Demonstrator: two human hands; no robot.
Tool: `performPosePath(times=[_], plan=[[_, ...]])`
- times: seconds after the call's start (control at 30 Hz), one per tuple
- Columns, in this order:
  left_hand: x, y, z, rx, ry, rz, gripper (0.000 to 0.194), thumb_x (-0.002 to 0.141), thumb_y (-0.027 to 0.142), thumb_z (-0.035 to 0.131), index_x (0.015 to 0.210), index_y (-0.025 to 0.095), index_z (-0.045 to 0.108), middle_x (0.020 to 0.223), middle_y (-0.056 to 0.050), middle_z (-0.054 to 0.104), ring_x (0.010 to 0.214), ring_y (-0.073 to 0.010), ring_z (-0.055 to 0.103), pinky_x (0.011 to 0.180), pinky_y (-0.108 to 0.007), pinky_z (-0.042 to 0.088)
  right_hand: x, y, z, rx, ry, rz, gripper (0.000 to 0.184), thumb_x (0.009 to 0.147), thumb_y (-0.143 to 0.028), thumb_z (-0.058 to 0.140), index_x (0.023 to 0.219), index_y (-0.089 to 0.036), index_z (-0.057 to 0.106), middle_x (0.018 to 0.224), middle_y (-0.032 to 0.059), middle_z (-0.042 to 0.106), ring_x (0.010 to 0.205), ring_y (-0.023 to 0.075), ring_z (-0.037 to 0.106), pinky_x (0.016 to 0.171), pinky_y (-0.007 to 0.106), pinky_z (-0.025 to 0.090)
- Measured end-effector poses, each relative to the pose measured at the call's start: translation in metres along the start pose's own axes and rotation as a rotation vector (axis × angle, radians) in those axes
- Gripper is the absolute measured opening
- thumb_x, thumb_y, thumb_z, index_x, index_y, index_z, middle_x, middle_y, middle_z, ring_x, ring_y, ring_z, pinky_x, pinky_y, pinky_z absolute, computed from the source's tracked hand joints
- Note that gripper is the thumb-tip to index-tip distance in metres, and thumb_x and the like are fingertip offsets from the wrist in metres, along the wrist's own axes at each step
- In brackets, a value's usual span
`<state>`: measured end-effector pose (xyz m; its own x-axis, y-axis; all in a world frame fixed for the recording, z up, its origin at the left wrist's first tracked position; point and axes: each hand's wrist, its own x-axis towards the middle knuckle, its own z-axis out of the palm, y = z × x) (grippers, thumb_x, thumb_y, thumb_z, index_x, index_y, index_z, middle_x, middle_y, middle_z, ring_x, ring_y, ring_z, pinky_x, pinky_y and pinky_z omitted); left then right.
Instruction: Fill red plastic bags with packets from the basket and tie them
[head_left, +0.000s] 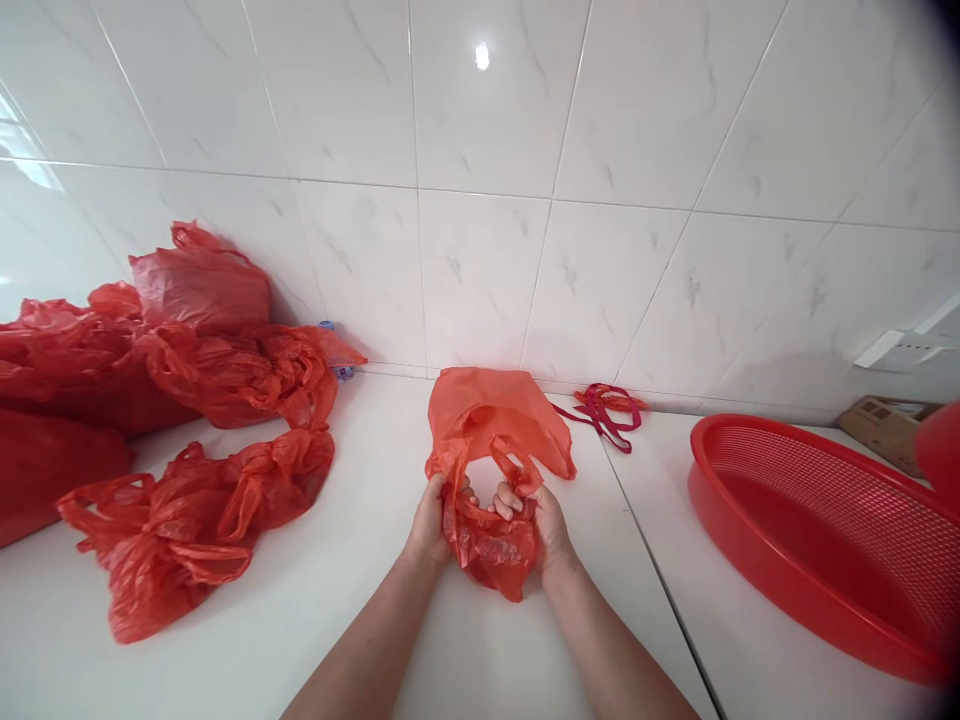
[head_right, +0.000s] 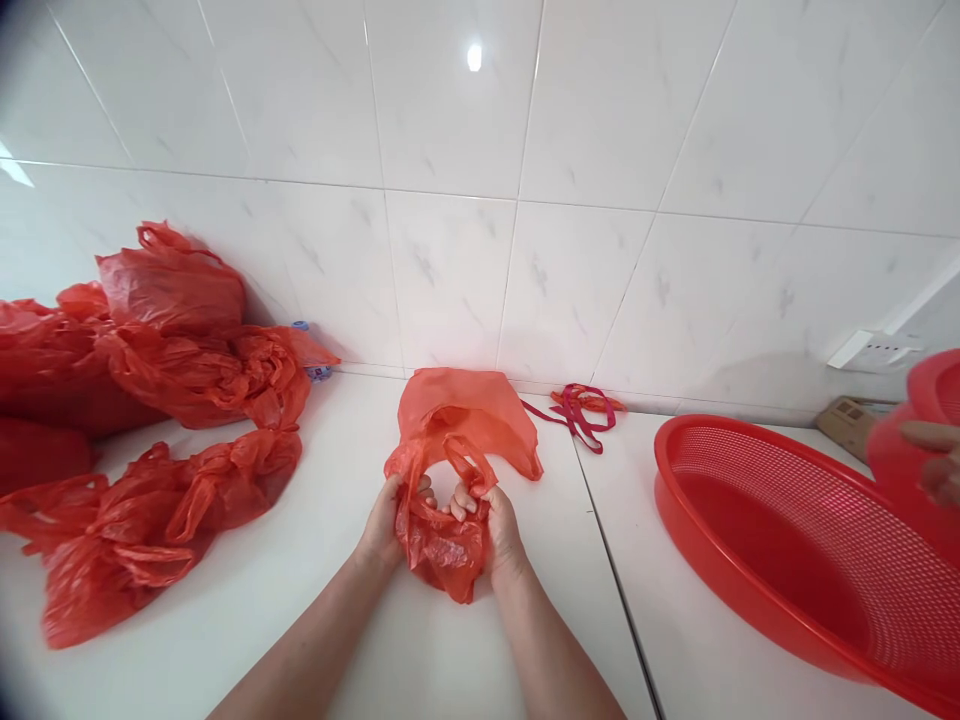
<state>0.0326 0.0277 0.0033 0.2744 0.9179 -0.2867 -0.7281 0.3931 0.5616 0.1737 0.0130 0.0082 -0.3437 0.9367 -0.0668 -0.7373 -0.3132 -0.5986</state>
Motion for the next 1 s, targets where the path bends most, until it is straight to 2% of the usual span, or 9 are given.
performPosePath(times=[0.1, 0.17, 0.33, 0.43, 0.6, 0.7, 0.8, 0.9, 1.0], plan=[[-0.002, 0.002, -0.001, -0.107, -0.087, 0.004, 0.034, 0.073, 0.049, 0.053, 0.07, 0.016, 0.054, 0.06, -0.003, 0.058, 0.058, -0.0181, 0.06, 0.056, -0.029, 0.048, 0.001, -0.001, -0.002, -0.005, -0.011, 0.065, 0.026, 0.07, -0.032, 0.052, 0.051, -0.022, 0.039, 0.053, -0.0006, 0.043, 0.059, 0.0137, 0.047, 0.067, 0.03, 0.045], [-0.001, 0.002, -0.002, -0.119, -0.079, 0.019, 0.035, 0.075, 0.05, 0.051, 0.071, 0.016, 0.054, 0.06, -0.004, 0.058, 0.06, -0.0197, 0.061, 0.056, -0.03, 0.048, 0.002, -0.001, -0.006, 0.018, 0.019, 0.061, 0.023, 0.071, -0.031, 0.052, 0.053, -0.021, 0.041, 0.053, -0.0008, 0.044, 0.057, 0.0132, 0.045, 0.064, 0.029, 0.044], [0.006, -0.003, -0.005, -0.098, 0.059, 0.016, 0.021, 0.075, 0.033, 0.054, 0.063, 0.017, 0.048, 0.053, -0.002, 0.054, 0.052, -0.016, 0.057, 0.051, -0.027, 0.045, 0.003, 0.002, -0.008, 0.044, 0.016, 0.028, 0.017, 0.072, -0.029, 0.053, 0.059, -0.021, 0.047, 0.058, 0.0002, 0.047, 0.061, 0.0142, 0.047, 0.064, 0.028, 0.043], [0.008, -0.006, -0.007, -0.096, 0.073, 0.07, 0.018, 0.073, 0.027, 0.062, 0.068, 0.018, 0.048, 0.055, 0.002, 0.054, 0.049, -0.0128, 0.055, 0.051, -0.025, 0.044, 0.0, 0.001, -0.005, 0.092, -0.003, -0.01, 0.015, 0.074, -0.033, 0.053, 0.065, -0.021, 0.052, 0.066, 0.0006, 0.049, 0.067, 0.0148, 0.048, 0.069, 0.03, 0.044], [0.01, -0.01, -0.01, -0.047, 0.032, 0.243, 0.028, 0.067, 0.02, 0.073, 0.084, 0.02, 0.05, 0.071, 0.004, 0.061, 0.057, -0.0108, 0.06, 0.057, -0.022, 0.048, 0.0, -0.001, -0.007, 0.016, 0.012, 0.006, 0.043, 0.081, -0.061, 0.046, 0.067, -0.021, 0.054, 0.062, 0.0001, 0.047, 0.062, 0.0148, 0.046, 0.065, 0.03, 0.043], [0.011, -0.011, -0.011, -0.022, -0.024, 0.24, 0.031, 0.067, 0.02, 0.074, 0.085, 0.02, 0.05, 0.074, 0.003, 0.064, 0.057, -0.0108, 0.062, 0.061, -0.024, 0.05, 0.001, 0.0, -0.011, -0.078, -0.02, 0.04, 0.04, 0.081, -0.052, 0.055, 0.058, -0.02, 0.05, 0.059, 0.0006, 0.048, 0.064, 0.0143, 0.048, 0.067, 0.028, 0.042], [0.011, -0.012, -0.011, 0.022, -0.112, 0.211, 0.027, 0.069, 0.022, 0.072, 0.084, 0.02, 0.049, 0.071, 0.003, 0.065, 0.054, -0.0118, 0.063, 0.062, -0.027, 0.051, 0.002, 0.002, -0.013, -0.144, -0.067, -0.019, 0.032, 0.081, -0.042, 0.06, 0.061, -0.019, 0.051, 0.062, 0.0007, 0.051, 0.07, 0.0149, 0.053, 0.072, 0.029, 0.043], [0.011, -0.013, -0.011, 0.059, -0.169, 0.206, 0.026, 0.07, 0.021, 0.072, 0.086, 0.02, 0.052, 0.073, 0.001, 0.067, 0.059, -0.0142, 0.065, 0.064, -0.028, 0.052, 0.004, 0.004, -0.015, -0.219, -0.044, -0.064, 0.019, 0.08, -0.038, 0.064, 0.078, -0.021, 0.057, 0.061, -0.0033, 0.051, 0.056, 0.01, 0.048, 0.06, 0.024, 0.04], [0.009, -0.014, -0.01, 0.078, -0.228, 0.167, 0.023, 0.071, 0.024, 0.07, 0.088, 0.017, 0.055, 0.072, -0.002, 0.068, 0.063, -0.0168, 0.066, 0.064, -0.029, 0.052, 0.006, 0.006, -0.016, -0.332, 0.004, -0.07, 0.031, 0.076, -0.035, 0.069, 0.101, -0.023, 0.056, 0.06, -0.0062, 0.052, 0.047, 0.0063, 0.042, 0.051, 0.02, 0.035]])
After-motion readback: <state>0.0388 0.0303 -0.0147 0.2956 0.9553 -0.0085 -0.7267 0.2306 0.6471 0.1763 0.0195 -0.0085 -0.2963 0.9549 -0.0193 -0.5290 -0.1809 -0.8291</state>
